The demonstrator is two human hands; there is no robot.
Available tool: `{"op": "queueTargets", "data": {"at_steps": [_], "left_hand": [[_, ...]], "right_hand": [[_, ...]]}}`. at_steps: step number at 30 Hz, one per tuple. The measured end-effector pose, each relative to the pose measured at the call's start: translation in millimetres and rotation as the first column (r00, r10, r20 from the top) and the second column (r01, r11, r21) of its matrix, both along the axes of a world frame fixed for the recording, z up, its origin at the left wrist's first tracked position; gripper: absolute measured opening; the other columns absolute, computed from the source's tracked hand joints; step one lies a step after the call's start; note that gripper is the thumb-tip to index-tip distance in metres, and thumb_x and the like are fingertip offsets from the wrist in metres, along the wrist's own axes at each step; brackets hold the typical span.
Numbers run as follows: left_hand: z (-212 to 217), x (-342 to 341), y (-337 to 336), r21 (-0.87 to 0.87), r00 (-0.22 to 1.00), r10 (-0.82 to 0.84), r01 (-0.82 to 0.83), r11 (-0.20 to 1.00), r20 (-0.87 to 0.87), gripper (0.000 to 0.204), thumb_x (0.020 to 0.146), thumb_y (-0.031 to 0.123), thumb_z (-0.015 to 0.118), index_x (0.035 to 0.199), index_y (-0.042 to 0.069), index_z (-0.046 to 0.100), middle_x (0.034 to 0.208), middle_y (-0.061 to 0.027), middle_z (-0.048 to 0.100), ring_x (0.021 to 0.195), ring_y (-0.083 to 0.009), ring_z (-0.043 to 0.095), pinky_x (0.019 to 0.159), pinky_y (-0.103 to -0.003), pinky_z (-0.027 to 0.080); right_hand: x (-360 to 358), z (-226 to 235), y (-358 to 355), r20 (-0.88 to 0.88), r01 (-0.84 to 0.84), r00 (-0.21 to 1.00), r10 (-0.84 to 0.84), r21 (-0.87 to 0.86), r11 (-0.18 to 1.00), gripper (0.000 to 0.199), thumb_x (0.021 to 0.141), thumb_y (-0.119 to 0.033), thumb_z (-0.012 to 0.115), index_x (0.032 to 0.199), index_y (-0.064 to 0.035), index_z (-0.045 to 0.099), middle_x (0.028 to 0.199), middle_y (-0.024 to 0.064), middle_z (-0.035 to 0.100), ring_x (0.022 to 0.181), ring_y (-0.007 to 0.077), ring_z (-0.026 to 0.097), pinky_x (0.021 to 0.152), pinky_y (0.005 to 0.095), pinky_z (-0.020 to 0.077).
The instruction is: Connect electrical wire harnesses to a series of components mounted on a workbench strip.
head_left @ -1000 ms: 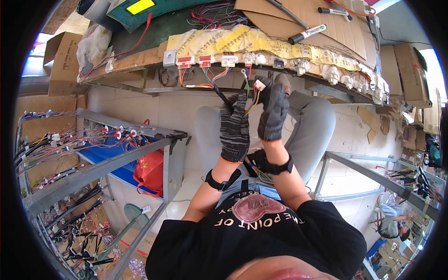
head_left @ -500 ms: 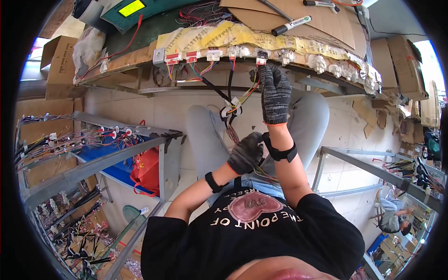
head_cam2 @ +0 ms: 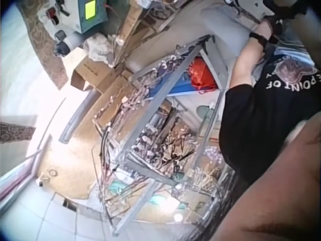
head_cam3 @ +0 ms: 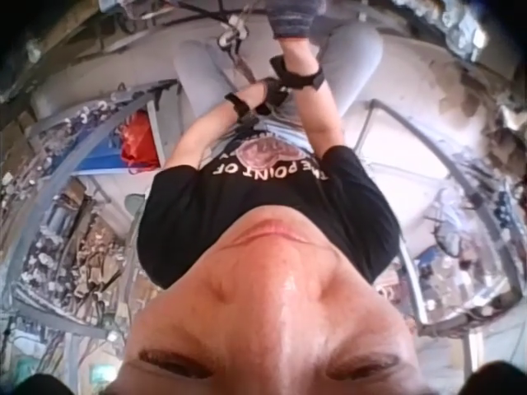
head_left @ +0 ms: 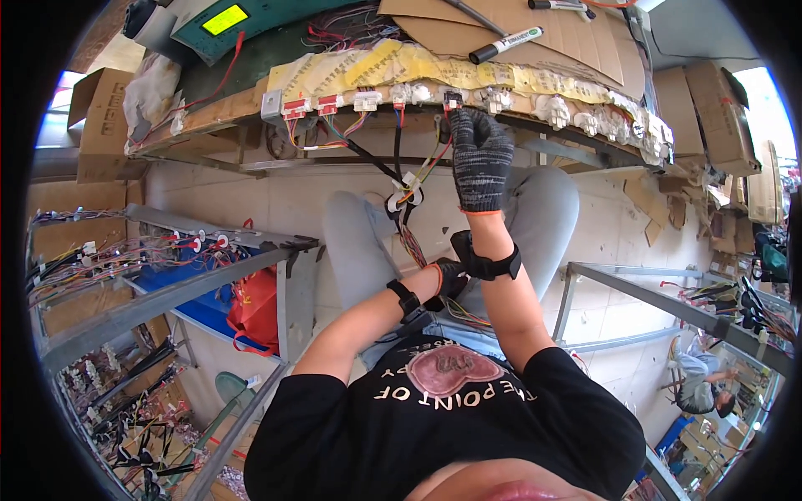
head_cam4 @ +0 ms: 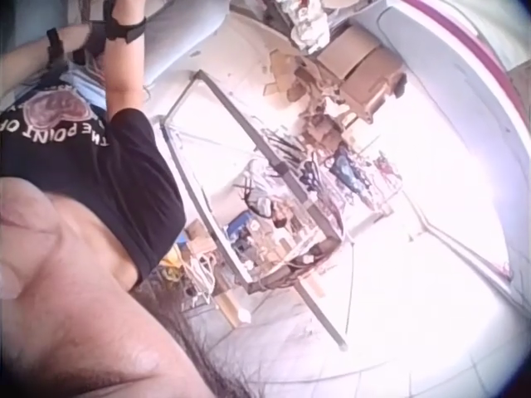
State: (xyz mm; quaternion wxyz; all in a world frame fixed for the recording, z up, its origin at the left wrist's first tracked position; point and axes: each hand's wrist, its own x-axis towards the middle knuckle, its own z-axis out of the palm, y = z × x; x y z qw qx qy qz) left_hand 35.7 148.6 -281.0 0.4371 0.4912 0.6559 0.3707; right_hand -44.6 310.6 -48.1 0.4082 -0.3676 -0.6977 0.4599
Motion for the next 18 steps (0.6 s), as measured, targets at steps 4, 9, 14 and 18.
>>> {"op": "queueTargets", "data": {"at_steps": [4,9,14,18], "left_hand": [[24.0,-13.6,12.3,-0.144,0.988,-0.055,0.076,0.987,0.141,0.02,0.086,0.014,0.045,0.097,0.007,0.061,0.078,-0.0078,0.059,0.065,-0.0186,0.057,0.06,-0.031,0.047],[166.7,-51.5,27.9,0.221,0.87,0.314,-0.415,0.883,0.381,0.018,0.086,0.007,0.046,0.099,0.005,0.059,0.074,-0.003,0.056,0.06,-0.0124,0.051,0.058,-0.026,0.044],[200.4,-51.4,34.2,0.184,0.847,0.335,-0.438,0.88,0.412,0.027,0.088,0.011,0.049,0.113,0.0,0.051,0.085,-0.0028,0.059,0.073,-0.0095,0.054,0.066,-0.023,0.045],[198.3,-55.1,37.0,0.136,0.858,0.382,-0.447,0.884,0.343,0.026,0.09,0.012,0.048,0.113,0.0,0.051,0.085,-0.0026,0.058,0.072,-0.0086,0.054,0.064,-0.023,0.045]], "right_hand": [[37.1,21.0,18.5,0.399,-0.162,0.914,0.073,0.195,0.967,0.017,0.084,-0.018,0.057,0.082,-0.0028,0.063,0.069,0.0132,0.062,0.06,0.0253,0.059,0.057,0.0335,0.0457],[107.2,17.0,11.2,0.635,-0.459,0.707,0.313,0.074,0.885,0.017,0.082,-0.019,0.06,0.091,-0.0041,0.063,0.08,0.0151,0.064,0.073,0.0299,0.061,0.062,0.0348,0.0476],[88.8,14.9,-3.7,0.253,-0.257,0.907,0.336,-0.3,0.919,0.02,0.08,-0.018,0.064,0.09,-0.001,0.063,0.073,0.0112,0.063,0.062,0.0187,0.059,0.062,0.0265,0.0473],[70.9,22.1,-7.4,-0.267,-0.376,0.923,0.277,-0.478,0.794,0.022,0.091,-0.017,0.048,0.099,0.0012,0.058,0.083,0.0064,0.063,0.073,0.0111,0.058,0.068,0.0232,0.0468]]}}
